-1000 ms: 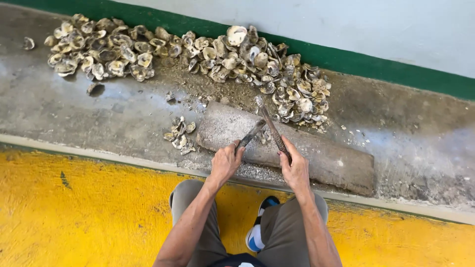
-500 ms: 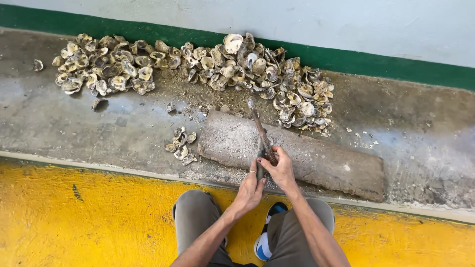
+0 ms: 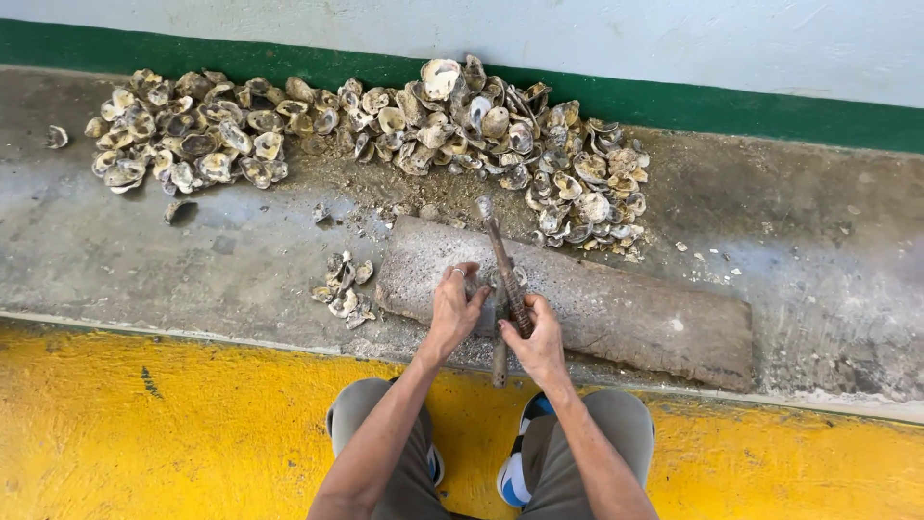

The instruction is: Opening or shucking oyster shells using a metal pry tool on a concrete block.

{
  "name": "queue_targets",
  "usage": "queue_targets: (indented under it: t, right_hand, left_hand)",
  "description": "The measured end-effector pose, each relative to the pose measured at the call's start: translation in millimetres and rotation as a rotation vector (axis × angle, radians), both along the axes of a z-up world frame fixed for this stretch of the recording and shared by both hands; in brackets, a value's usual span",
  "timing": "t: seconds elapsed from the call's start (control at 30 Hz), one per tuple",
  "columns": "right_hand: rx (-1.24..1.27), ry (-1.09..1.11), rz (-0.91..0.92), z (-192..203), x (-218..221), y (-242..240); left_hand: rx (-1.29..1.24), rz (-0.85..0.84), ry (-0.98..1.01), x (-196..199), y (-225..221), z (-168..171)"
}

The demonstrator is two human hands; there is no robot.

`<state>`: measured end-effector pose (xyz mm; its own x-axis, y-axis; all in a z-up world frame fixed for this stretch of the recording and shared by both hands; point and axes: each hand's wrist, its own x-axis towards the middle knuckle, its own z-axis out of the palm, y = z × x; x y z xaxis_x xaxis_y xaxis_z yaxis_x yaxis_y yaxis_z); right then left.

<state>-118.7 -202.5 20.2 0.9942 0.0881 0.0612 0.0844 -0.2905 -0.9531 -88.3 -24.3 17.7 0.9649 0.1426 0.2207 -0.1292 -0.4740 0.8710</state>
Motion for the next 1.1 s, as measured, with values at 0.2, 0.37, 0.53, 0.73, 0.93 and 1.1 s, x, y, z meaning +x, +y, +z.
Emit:
queue_targets:
  t: [0.2, 0.37, 0.53, 0.73, 0.93, 1.1]
  right_hand:
    - [-0.102, -0.003, 0.005, 8.3, -3.5, 5.6]
    - [0.039, 0.017, -0.003, 10.0, -1.5, 2.4]
    - [0.106, 0.052, -0.001, 12.5, -2.3, -2.4]
    - [0.231, 0.037, 0.055, 11.5, -3.5, -4.9]
    - [0.335, -0.004, 0.091, 15.1, -0.7, -11.9]
    - [0.443, 0.062, 0.1, 21.1, -2.1, -14.5]
  left_hand:
    - [0.142, -0.013, 0.115, 15.4, -15.4, -26.1]
    - [0.15, -0.051, 0.13, 9.6, -11.4, 3.1]
    - [0.081, -0.081, 0.007, 9.4, -10.8, 3.2]
    - [-0.084, -0.012, 0.018, 2.2, -12.7, 6.3]
    - [-0.211, -0.013, 0.095, -3.3, -12.4, 14.2]
    - [-0.218, 0.024, 0.13, -0.7, -16.7, 25.1]
